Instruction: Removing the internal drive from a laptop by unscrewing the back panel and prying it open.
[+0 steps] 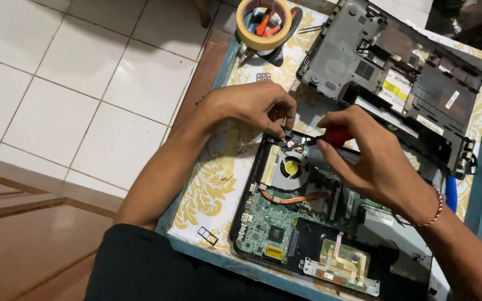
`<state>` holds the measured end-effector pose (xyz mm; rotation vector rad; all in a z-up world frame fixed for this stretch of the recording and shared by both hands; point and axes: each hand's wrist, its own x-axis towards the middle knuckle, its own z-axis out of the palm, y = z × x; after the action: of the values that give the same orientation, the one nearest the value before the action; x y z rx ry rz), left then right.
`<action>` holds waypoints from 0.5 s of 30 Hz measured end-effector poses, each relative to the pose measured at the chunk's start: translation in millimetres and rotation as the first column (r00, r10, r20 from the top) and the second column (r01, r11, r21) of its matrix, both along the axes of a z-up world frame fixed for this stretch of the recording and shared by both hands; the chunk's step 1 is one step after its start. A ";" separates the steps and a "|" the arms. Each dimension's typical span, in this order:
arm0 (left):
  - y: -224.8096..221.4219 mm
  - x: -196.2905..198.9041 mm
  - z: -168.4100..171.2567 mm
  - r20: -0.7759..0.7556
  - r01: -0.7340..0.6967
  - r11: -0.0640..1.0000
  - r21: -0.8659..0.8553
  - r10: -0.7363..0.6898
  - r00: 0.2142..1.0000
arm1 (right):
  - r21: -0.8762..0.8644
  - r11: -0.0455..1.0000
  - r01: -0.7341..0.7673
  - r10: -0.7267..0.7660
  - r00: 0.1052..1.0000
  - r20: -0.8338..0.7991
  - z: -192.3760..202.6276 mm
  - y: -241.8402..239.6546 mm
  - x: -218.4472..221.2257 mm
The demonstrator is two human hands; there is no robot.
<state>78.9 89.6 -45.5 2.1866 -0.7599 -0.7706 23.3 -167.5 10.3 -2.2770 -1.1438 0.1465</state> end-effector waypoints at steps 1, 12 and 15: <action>0.6 1.1 -1.9 -0.005 -0.002 1.000 -0.006 0.002 1.000 | -0.006 1.000 -0.002 0.002 1.000 -0.005 -0.7 2.5 2.0; 0.1 -0.4 3.3 -0.080 -0.080 0.995 0.060 0.084 0.993 | -0.267 0.955 -0.130 0.143 0.989 0.031 -8.2 13.0 14.3; 1.5 -1.2 3.4 -0.079 -0.082 0.993 0.081 0.089 0.993 | -0.396 0.904 -0.160 0.162 0.986 -0.027 8.2 27.1 13.3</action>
<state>77.7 91.0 -42.1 2.2264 -0.5999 -0.8536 36.6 -140.4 18.4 -2.5263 -1.4117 0.4764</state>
